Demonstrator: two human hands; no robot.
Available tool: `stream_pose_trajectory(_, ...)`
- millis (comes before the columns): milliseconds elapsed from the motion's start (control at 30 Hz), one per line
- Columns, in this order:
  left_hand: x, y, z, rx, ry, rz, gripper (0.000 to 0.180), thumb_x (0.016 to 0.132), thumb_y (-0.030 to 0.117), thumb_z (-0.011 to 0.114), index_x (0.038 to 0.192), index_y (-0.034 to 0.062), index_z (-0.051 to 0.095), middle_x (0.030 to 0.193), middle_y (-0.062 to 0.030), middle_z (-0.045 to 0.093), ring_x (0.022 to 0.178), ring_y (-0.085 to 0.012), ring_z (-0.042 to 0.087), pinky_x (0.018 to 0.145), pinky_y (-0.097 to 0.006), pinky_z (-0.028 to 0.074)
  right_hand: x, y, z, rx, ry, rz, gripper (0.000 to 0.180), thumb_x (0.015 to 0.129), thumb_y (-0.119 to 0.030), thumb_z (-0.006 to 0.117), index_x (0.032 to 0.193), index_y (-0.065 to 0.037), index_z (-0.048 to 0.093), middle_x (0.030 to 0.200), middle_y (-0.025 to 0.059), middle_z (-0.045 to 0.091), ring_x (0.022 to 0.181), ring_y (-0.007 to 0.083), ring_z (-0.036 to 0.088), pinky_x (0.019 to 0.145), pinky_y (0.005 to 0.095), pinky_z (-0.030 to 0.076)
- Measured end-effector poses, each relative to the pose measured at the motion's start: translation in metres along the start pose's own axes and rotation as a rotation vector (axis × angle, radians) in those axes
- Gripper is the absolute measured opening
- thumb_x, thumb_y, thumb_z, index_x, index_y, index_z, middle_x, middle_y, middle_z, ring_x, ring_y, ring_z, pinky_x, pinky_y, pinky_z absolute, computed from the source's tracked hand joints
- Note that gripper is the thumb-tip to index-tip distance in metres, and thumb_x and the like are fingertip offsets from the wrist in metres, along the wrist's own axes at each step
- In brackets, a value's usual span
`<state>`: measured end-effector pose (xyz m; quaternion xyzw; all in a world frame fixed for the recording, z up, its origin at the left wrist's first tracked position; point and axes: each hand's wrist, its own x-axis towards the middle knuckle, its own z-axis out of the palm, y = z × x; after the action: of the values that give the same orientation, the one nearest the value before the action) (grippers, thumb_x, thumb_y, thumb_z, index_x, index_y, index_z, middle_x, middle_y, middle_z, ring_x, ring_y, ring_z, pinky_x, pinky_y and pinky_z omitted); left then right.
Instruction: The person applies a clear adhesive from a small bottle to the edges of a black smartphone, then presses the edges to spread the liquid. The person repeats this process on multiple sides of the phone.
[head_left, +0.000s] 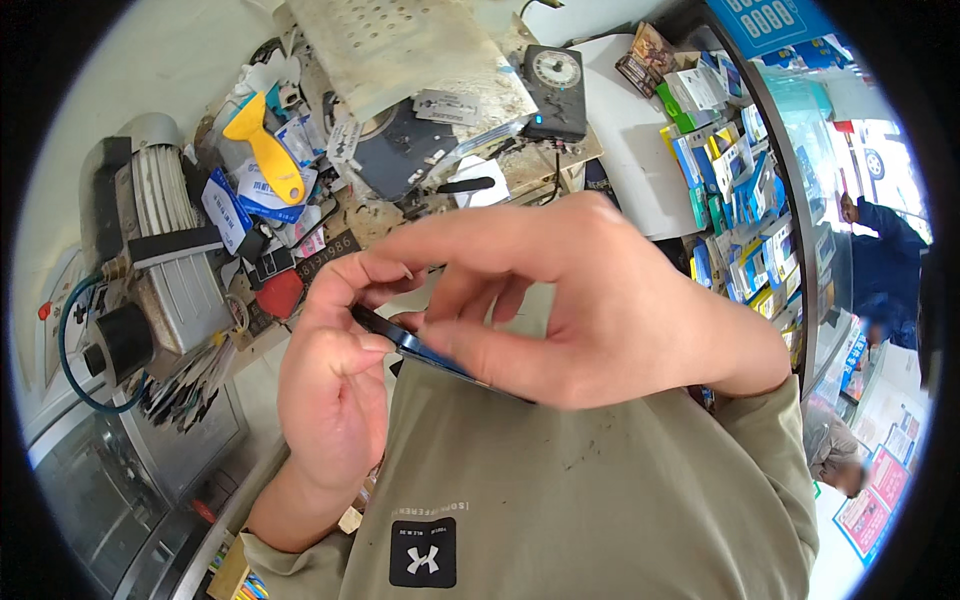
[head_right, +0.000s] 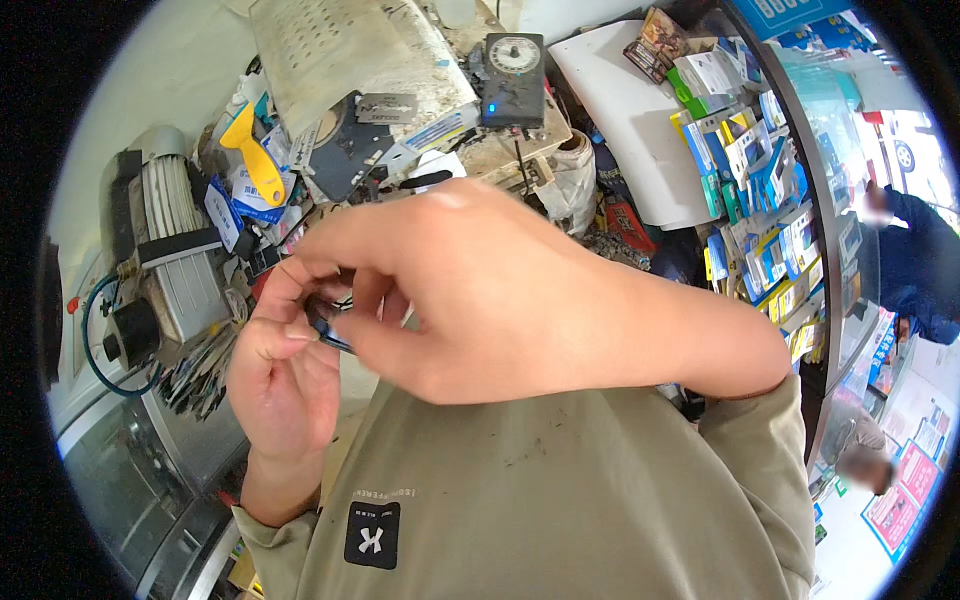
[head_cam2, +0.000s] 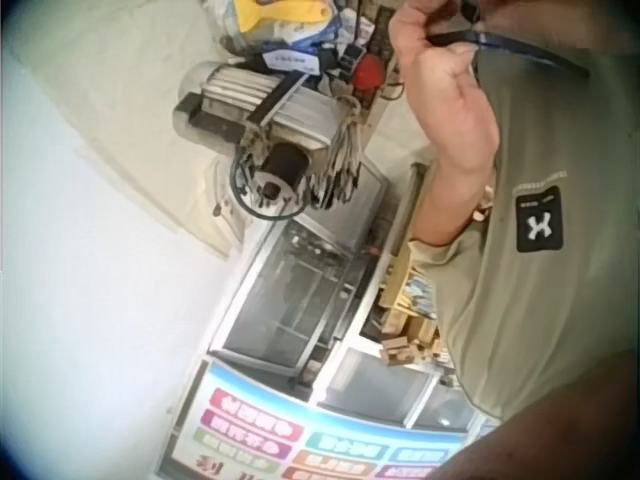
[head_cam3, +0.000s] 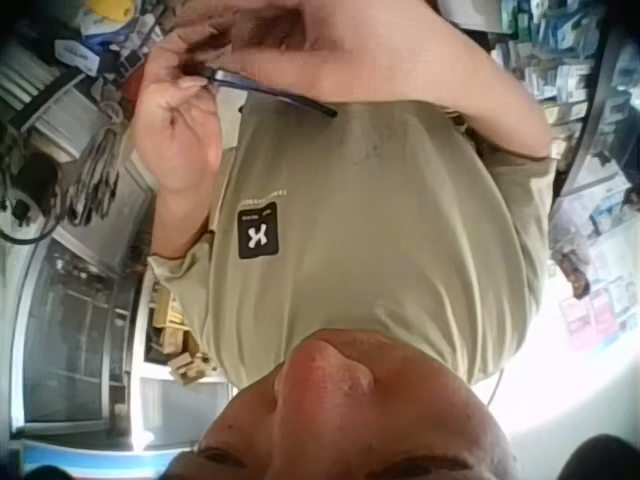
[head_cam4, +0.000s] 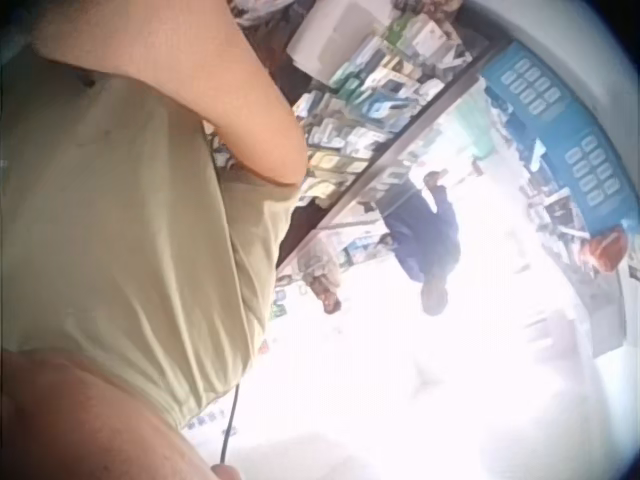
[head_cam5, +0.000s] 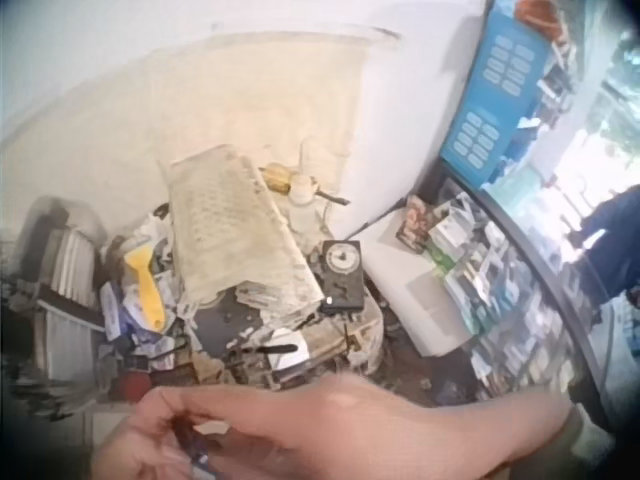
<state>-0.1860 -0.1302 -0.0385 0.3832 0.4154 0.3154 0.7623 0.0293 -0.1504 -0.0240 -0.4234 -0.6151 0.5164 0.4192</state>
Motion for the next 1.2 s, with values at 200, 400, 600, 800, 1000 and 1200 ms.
stream_pose_trajectory(200,0.007,0.003,0.006,0.069,-0.066,0.023,0.054,0.084,0.014,0.045,0.134,-0.0071,0.049,0.133,-0.0161,0.055,0.124,-0.0241,0.051,0.105,-0.041,0.042,0.008,-0.015,-0.01,-0.113,-0.064,0.1,0.026,0.082,-0.012,0.069,0.104,-0.004,0.078,0.08,0.0187,0.074,0.075,0.0343,0.074,0.072,0.0411,0.059)
stream_pose_trajectory(400,0.014,-0.001,0.008,-0.002,-0.085,-0.003,0.052,0.085,0.012,0.042,0.132,-0.0102,0.05,0.134,-0.0174,0.054,0.126,-0.0244,0.05,0.11,-0.04,0.039,0.011,-0.01,-0.013,-0.092,-0.07,0.167,0.024,0.078,-0.015,0.072,0.096,0.001,0.078,0.077,0.0214,0.072,0.074,0.0384,0.071,0.071,0.0415,0.058)
stream_pose_trajectory(600,0.018,-0.001,0.011,-0.03,-0.079,-0.04,0.051,0.086,0.012,0.042,0.131,-0.0117,0.051,0.132,-0.0182,0.056,0.126,-0.0244,0.051,0.113,-0.038,0.036,0.006,0.002,-0.011,-0.123,-0.048,0.142,0.021,0.075,-0.013,0.073,0.084,0.006,0.074,0.072,0.0221,0.069,0.069,0.0388,0.069,0.068,0.0428,0.057)
stream_pose_trajectory(800,0.02,-0.004,0.009,-0.036,-0.061,-0.062,0.054,0.087,0.016,0.043,0.134,-0.0099,0.051,0.13,-0.0162,0.06,0.119,-0.0247,0.056,0.109,-0.039,0.04,0.005,-0.001,-0.015,-0.144,-0.083,0.178,0.018,0.073,-0.008,0.07,0.085,0.005,0.073,0.072,0.0206,0.069,0.071,0.0374,0.07,0.07,0.042,0.057)
stream_pose_trajectory(1000,0.022,-0.006,0.008,-0.024,-0.061,-0.077,0.051,0.087,0.014,0.043,0.131,-0.0107,0.052,0.129,-0.0168,0.058,0.119,-0.0237,0.055,0.108,-0.037,0.04,0.004,0.001,-0.018,-0.063,-0.117,0.225,0.025,0.071,-0.002,0.07,0.095,0.002,0.076,0.076,0.0194,0.07,0.073,0.0349,0.071,0.071,0.0407,0.057)
stream_pose_trajectory(1200,0.024,-0.005,0.01,-0.026,-0.063,-0.102,0.05,0.086,0.013,0.044,0.129,-0.0117,0.053,0.127,-0.0168,0.058,0.118,-0.0226,0.055,0.106,-0.036,0.04,-0.001,0.012,-0.016,-0.015,-0.103,0.188,0.033,0.072,0.001,0.068,0.104,-0.001,0.076,0.077,0.0188,0.071,0.072,0.0333,0.07,0.071,0.0389,0.057)
